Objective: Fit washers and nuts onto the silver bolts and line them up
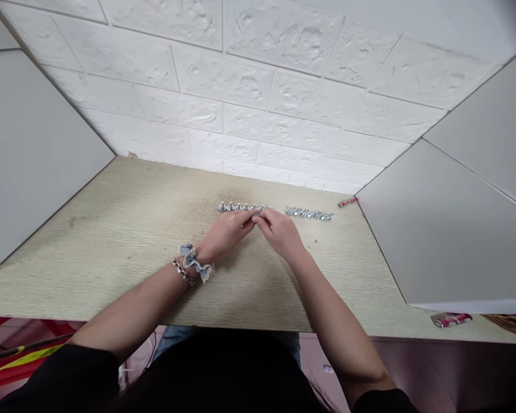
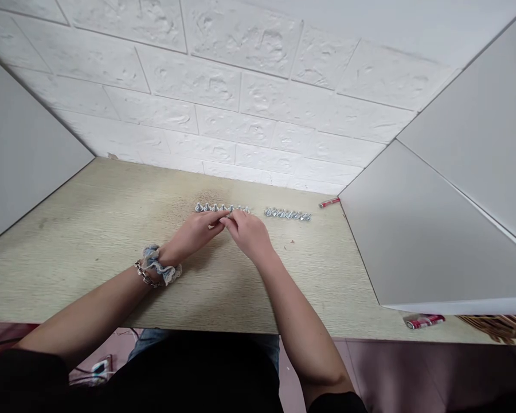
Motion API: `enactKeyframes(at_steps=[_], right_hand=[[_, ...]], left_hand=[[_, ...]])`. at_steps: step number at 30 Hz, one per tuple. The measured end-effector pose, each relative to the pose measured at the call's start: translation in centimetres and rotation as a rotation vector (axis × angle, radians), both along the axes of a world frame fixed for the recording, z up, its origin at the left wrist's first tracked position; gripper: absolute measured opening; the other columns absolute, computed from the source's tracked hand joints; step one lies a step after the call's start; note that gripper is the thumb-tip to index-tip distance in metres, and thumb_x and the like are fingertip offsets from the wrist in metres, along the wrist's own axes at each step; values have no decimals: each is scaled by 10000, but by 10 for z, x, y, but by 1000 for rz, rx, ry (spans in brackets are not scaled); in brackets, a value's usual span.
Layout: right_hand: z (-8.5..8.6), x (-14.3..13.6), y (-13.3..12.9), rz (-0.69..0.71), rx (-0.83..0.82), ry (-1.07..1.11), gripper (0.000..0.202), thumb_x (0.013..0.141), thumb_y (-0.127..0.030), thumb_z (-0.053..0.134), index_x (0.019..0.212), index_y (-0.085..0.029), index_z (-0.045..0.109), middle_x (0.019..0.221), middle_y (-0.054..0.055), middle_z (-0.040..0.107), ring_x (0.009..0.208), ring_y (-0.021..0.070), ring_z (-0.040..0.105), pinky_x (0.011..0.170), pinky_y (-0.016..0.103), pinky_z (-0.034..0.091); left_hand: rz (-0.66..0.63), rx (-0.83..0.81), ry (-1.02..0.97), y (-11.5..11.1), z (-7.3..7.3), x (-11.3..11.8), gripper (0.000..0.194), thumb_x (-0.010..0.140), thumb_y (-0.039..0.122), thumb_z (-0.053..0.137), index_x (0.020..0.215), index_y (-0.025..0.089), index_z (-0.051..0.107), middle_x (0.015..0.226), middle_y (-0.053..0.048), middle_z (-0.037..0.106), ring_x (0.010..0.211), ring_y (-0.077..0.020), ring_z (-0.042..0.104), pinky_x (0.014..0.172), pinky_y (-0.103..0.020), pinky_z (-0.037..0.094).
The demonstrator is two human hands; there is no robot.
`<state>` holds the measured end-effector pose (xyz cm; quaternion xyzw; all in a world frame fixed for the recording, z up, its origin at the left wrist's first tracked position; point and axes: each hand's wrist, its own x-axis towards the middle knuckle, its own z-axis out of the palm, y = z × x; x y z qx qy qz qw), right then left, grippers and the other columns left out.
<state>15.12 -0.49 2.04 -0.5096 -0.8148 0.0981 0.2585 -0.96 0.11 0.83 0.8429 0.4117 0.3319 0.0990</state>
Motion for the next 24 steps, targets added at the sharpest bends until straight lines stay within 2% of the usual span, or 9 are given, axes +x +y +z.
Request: enactKeyframes(at_steps=[4, 10, 12, 16, 19, 24], right_hand=[[-2, -1, -1, 11, 34, -74, 423, 914, -421, 318, 605, -194, 496, 605, 16, 569, 590, 141, 504, 571, 264, 295], [-1, -2, -5, 9, 123, -50, 463, 918, -408, 291, 555, -191, 480, 546, 14, 540, 538, 130, 481, 565, 267, 305], [0, -1, -5, -4, 166, 3, 391, 904, -379, 335, 606, -193, 507, 574, 12, 548, 559, 133, 497, 582, 266, 339], [1, 2, -2, 49, 247, 124, 145, 851, -243, 425, 874, -193, 559, 815, 41, 621, 778, 157, 571, 716, 277, 429], [-1, 3, 0, 114, 264, 124, 169, 834, -187, 439, 951, -197, 561, 906, 55, 632, 880, 176, 571, 802, 306, 447], [-3, 3, 1, 129, 221, 118, 187, 851, -187, 436, 983, -200, 567, 941, 61, 633, 908, 183, 572, 828, 325, 457]], left_hand=[[10, 17, -16, 1, -3, -1, 245, 870, 249, 479, 1073, 171, 592, 850, -33, 677, 692, -121, 609, 640, -216, 450], [34, 39, -1, 2, -5, -1, 266, 875, 278, 475, 1083, 160, 591, 834, -43, 677, 685, -126, 611, 640, -220, 450], [44, 40, -9, 1, -3, 0, 252, 876, 273, 471, 1068, 170, 598, 818, -32, 674, 677, -119, 605, 639, -215, 445], [39, 25, -32, 0, 0, 0, 237, 874, 246, 473, 1064, 180, 598, 802, -20, 670, 656, -108, 591, 615, -205, 431], [42, 18, -44, 1, 0, 0, 237, 866, 230, 485, 1069, 174, 591, 811, -20, 669, 653, -106, 586, 622, -208, 431], [38, -2, -40, 2, -2, -1, 227, 865, 215, 482, 1061, 178, 590, 845, -21, 671, 670, -108, 587, 628, -211, 429]])
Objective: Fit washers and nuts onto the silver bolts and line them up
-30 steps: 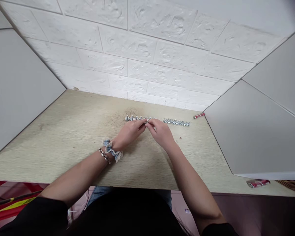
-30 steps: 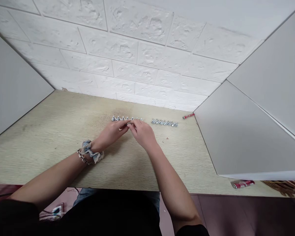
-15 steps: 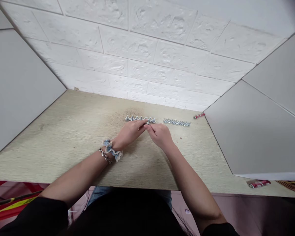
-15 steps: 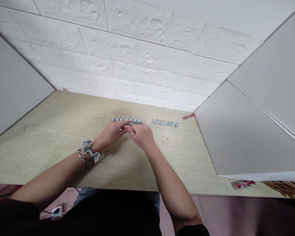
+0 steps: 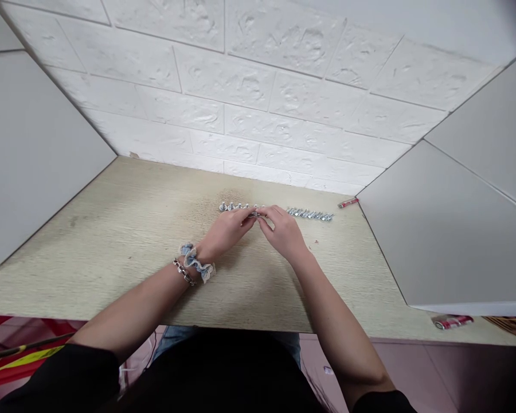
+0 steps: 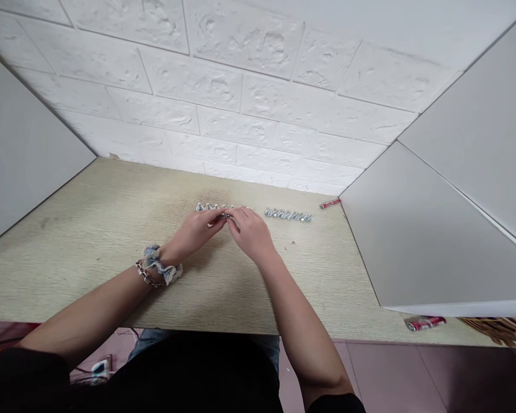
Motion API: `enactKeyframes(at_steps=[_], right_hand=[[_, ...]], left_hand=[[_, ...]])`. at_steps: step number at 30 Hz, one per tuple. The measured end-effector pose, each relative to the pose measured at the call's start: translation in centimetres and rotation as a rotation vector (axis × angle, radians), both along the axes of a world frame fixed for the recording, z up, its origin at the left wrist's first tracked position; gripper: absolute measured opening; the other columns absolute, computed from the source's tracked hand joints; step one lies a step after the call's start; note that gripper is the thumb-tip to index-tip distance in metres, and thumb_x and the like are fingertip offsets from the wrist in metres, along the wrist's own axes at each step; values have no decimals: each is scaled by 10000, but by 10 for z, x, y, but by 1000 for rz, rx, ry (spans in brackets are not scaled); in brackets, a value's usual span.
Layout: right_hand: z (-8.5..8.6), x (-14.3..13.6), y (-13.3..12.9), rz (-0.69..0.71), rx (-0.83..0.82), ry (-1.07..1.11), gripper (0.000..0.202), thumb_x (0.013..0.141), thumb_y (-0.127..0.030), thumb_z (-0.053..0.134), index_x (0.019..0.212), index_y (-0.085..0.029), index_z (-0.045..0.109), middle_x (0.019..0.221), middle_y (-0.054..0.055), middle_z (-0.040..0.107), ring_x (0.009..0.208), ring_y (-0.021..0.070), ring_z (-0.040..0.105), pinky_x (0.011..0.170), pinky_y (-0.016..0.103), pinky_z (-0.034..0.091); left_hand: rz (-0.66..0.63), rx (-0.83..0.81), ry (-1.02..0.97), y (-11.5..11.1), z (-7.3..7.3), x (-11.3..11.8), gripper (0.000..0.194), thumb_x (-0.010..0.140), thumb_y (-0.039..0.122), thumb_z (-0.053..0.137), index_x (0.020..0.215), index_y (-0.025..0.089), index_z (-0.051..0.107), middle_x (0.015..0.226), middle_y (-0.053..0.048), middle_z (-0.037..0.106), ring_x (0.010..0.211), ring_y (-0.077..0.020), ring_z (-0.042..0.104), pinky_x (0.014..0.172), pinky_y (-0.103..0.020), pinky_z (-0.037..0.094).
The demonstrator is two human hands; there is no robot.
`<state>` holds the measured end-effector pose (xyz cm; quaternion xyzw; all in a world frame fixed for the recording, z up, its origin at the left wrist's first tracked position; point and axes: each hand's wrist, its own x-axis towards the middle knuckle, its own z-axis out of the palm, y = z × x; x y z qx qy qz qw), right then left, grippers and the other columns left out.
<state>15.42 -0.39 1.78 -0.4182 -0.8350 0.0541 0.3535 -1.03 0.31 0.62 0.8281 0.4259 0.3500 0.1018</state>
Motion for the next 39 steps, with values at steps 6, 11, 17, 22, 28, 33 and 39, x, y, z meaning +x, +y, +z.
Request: enactKeyframes(at_steps=[6, 11, 17, 22, 28, 33, 39], right_hand=[[4, 0, -1, -36, -105, -24, 170, 877, -258, 425, 964, -198, 559, 920, 58, 624, 889, 183, 568, 790, 318, 443], [5, -1, -2, -63, -209, -36, 201, 895, -325, 386, 914, -193, 536, 873, 45, 610, 831, 167, 557, 742, 290, 414], [4, -2, -2, -97, -199, -102, 290, 917, -364, 321, 786, -198, 520, 773, 31, 591, 738, 155, 529, 659, 266, 366], [5, -3, -2, -150, -214, -148, 397, 921, -408, 289, 652, -197, 490, 653, 20, 574, 615, 143, 503, 570, 261, 308], [6, -4, -5, -198, -250, -125, 457, 918, -443, 261, 611, -196, 492, 618, 24, 578, 589, 149, 501, 547, 267, 292], [5, -4, -5, -227, -169, -4, 305, 899, -368, 339, 730, -200, 529, 669, 25, 586, 625, 155, 526, 581, 270, 361], [0, -5, -2, -16, -63, -2, 257, 850, -168, 394, 1055, -212, 544, 1017, 76, 617, 977, 195, 549, 871, 346, 428]], left_hand=[[3, -6, 12, -1, 0, 0, 243, 866, 224, 483, 1079, 182, 590, 821, -18, 668, 664, -109, 584, 619, -210, 424], [-16, -1, 30, -2, -1, 0, 266, 878, 244, 466, 1110, 182, 579, 815, -24, 667, 671, -113, 590, 618, -211, 425], [-37, 45, 11, -3, 0, 2, 262, 884, 276, 462, 1092, 169, 580, 847, -35, 674, 695, -113, 604, 636, -207, 441], [-46, 49, 27, -3, 0, 2, 240, 883, 262, 463, 1062, 167, 592, 874, -44, 677, 738, -132, 618, 660, -223, 454], [11, 45, 20, -2, -1, 1, 255, 883, 282, 463, 1064, 161, 595, 822, -40, 672, 688, -121, 607, 652, -219, 453], [54, 48, -5, -3, 2, 1, 229, 876, 267, 479, 1036, 162, 605, 784, -30, 670, 652, -111, 591, 622, -210, 433], [19, 27, -12, -2, 3, 0, 212, 863, 213, 486, 1042, 171, 591, 802, -19, 667, 663, -108, 587, 631, -209, 431]])
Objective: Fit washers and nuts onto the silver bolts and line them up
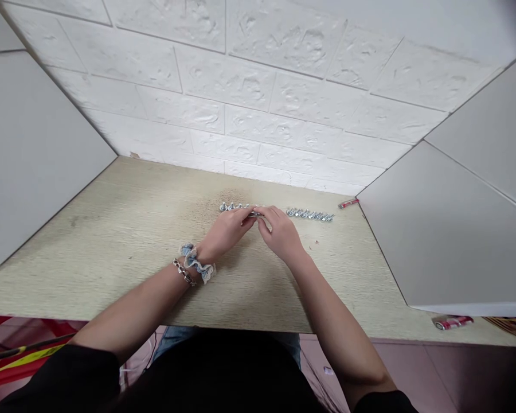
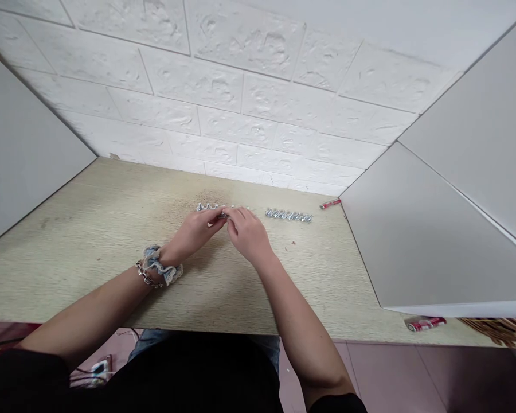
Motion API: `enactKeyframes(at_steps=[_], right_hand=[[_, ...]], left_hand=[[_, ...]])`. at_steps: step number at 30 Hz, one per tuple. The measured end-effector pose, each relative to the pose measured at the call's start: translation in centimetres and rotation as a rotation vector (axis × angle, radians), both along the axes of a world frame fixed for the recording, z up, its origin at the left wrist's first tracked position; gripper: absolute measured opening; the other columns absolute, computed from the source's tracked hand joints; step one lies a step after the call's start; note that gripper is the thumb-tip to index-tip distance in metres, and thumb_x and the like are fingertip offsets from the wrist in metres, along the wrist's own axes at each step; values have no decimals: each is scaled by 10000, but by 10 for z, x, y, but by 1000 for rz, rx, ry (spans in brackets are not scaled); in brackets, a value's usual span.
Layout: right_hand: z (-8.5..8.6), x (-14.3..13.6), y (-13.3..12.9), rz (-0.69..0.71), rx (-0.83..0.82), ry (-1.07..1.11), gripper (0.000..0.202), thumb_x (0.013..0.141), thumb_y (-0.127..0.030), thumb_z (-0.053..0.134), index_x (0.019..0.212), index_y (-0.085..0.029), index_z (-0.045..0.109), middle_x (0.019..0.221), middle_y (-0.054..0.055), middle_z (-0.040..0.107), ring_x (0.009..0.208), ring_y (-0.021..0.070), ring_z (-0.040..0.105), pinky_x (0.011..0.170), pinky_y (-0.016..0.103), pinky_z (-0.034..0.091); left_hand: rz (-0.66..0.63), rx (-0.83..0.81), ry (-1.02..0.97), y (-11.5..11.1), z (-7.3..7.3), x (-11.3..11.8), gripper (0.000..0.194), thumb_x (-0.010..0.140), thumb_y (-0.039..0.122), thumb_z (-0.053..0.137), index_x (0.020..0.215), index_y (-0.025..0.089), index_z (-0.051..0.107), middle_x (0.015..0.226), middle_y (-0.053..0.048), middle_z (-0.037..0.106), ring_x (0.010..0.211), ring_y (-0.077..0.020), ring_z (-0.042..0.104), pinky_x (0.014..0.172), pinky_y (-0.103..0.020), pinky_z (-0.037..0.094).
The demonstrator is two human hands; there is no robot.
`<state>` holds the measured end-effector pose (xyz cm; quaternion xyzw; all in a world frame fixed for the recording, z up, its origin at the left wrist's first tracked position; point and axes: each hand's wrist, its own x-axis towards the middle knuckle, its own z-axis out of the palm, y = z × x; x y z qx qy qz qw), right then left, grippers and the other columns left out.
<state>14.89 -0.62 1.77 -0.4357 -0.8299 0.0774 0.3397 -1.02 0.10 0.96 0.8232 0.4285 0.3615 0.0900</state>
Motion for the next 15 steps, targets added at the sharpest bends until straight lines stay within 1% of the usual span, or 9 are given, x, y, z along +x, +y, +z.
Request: enactKeyframes(at_steps=[5, 11, 15], right_hand=[[-1, 0, 1, -5, -20, -2, 240, 879, -189, 386, 1041, -213, 561, 1000, 71, 627, 969, 191, 558, 869, 343, 438], [2, 1, -1, -30, -44, -15, 211, 888, -262, 413, 1011, -201, 573, 931, 68, 634, 891, 189, 564, 805, 320, 436], [4, 1, -1, -70, -95, -22, 194, 888, -306, 419, 937, -203, 576, 877, 53, 627, 845, 177, 558, 767, 301, 416]], left_hand=[[-13, -2, 12, 0, -1, 0, 220, 872, 227, 469, 1051, 168, 583, 802, -19, 664, 648, -106, 581, 618, -211, 428], [-10, -10, 25, 0, -3, 1, 263, 869, 227, 473, 1107, 161, 564, 813, -27, 664, 652, -111, 581, 616, -218, 429], [-14, -11, 27, 0, -4, 1, 275, 872, 236, 470, 1124, 171, 559, 823, -29, 662, 663, -111, 585, 616, -215, 430]])
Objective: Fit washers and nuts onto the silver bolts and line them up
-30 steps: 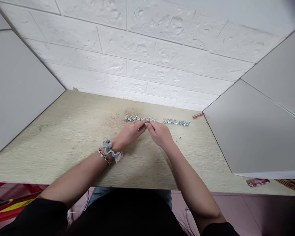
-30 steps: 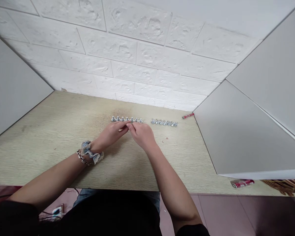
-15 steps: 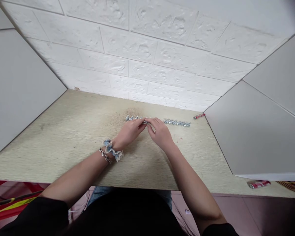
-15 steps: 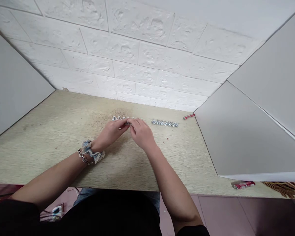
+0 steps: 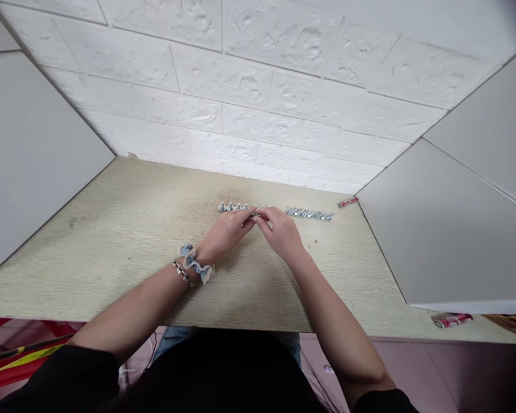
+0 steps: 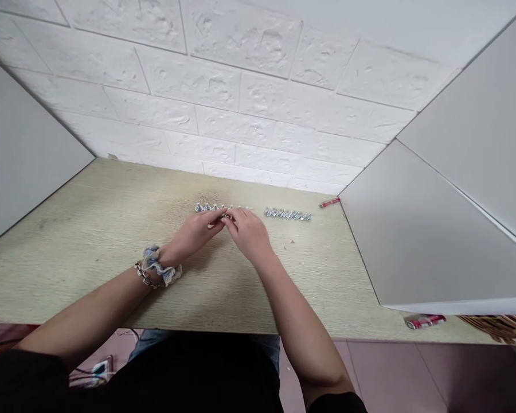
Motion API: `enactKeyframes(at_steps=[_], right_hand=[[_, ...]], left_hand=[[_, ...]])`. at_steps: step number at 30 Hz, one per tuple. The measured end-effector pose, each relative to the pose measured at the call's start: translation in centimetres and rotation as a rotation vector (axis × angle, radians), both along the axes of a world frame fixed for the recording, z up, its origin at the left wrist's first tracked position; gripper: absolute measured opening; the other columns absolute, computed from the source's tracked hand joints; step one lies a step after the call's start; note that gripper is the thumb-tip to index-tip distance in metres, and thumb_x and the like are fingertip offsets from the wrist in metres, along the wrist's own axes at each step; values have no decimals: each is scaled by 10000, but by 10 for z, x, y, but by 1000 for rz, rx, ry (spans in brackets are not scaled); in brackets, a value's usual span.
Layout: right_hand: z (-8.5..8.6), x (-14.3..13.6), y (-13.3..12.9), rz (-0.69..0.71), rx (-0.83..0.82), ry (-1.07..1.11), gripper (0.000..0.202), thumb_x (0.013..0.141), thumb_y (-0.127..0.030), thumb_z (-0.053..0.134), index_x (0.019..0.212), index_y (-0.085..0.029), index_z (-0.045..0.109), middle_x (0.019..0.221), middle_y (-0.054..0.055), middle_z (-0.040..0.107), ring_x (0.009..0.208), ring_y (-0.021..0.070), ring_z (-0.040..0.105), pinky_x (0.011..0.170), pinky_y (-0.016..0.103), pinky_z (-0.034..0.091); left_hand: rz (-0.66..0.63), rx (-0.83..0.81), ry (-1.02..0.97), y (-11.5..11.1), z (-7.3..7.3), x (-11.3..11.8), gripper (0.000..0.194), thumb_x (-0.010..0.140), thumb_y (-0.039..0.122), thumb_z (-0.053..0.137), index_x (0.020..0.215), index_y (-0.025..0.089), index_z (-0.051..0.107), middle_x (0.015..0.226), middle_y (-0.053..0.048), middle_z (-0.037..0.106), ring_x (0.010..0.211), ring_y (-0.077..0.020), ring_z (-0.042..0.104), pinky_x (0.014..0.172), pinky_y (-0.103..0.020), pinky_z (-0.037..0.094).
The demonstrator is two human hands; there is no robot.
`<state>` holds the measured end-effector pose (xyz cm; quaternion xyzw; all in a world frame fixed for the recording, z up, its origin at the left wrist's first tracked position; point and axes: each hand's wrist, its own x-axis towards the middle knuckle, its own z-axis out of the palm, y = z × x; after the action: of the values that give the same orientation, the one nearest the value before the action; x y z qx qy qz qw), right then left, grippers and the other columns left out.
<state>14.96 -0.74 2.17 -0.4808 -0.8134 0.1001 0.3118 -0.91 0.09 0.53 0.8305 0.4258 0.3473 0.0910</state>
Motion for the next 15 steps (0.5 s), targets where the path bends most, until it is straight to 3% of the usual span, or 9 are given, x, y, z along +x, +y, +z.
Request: enactKeyframes(at_steps=[15], right_hand=[[2, 1, 0, -52, -152, -113, 411, 925, -434, 249, 701, -202, 504, 718, 28, 597, 674, 153, 527, 593, 258, 327]], left_hand=[[-71, 1, 25, -1, 1, 1, 269, 892, 284, 449, 1088, 153, 579, 893, -61, 675, 756, -141, 622, 669, -234, 460]])
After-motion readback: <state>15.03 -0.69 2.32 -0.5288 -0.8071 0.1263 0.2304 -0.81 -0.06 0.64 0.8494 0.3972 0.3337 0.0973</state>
